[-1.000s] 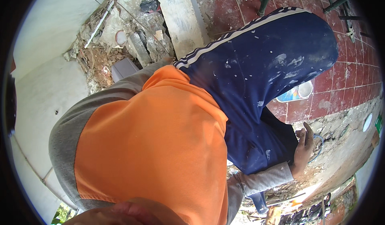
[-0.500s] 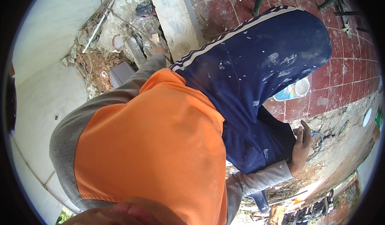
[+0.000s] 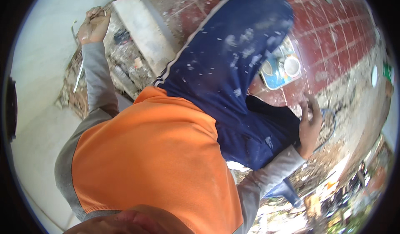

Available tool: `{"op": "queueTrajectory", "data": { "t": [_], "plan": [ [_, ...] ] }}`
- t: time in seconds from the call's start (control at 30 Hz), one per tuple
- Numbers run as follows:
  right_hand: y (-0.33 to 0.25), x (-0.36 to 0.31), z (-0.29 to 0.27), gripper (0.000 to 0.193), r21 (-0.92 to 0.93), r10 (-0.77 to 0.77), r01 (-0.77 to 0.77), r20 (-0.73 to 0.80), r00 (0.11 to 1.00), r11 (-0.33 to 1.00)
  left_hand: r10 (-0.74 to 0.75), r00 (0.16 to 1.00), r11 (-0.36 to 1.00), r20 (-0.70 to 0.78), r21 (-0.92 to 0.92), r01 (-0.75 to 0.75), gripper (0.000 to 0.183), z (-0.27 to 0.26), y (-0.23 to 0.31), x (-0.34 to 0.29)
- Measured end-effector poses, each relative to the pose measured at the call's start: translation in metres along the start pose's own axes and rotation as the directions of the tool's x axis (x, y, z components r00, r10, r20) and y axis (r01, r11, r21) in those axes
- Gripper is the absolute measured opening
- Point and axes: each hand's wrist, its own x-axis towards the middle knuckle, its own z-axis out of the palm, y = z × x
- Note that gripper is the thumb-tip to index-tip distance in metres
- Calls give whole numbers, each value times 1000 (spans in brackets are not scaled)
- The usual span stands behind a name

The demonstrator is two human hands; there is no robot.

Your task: Preparing putty or plaster in a small cup using a putty knife and water.

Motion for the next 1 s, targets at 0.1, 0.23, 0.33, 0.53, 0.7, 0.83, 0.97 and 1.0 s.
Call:
{"op": "queueTrajectory", "data": {
  "t": [0.1, 0.23, 0.33, 0.53, 0.7, 0.83, 0.97, 1.0],
  "plan": [
    [-30, -3, -5, 23, -82, -187, 174, -198, 962, 981, -155, 988, 985, 12, 78, 154, 24, 47, -93, -17],
    [-78, 0, -24, 20, -243, -556, 503, -441, 704, 829, -319, 946, 945, 65, 99, 312, 23, 105, -187, -63],
    [-109, 1, -33, 19, -424, -703, 581, -572, 423, 695, -494, 826, 867, 272, 82, 491, 24, 140, -234, -89],
    [-144, 19, -36, 25, -723, -874, 495, -438, 211, 481, -640, 233, 643, 732, 345, 684, 31, 172, -316, -124],
    [-146, 46, -40, 33, -834, -909, 362, -369, 195, 416, -871, 271, 432, 410, 378, 819, 23, 178, -341, -149],
    [-123, 32, -47, 33, -707, -769, 384, -357, 530, 593, -943, 130, 276, 307, 497, 823, 38, 180, -346, -159],
    [-94, 13, -65, 20, -711, -749, 302, -469, 468, 634, -903, 71, 429, 423, 895, 123, 56, 189, -308, -172],
    [-86, 3, -72, 16, -642, -613, 219, -492, 618, 735, -902, 59, 432, 428, 894, 117, 56, 196, -293, -173]
  ]
}}
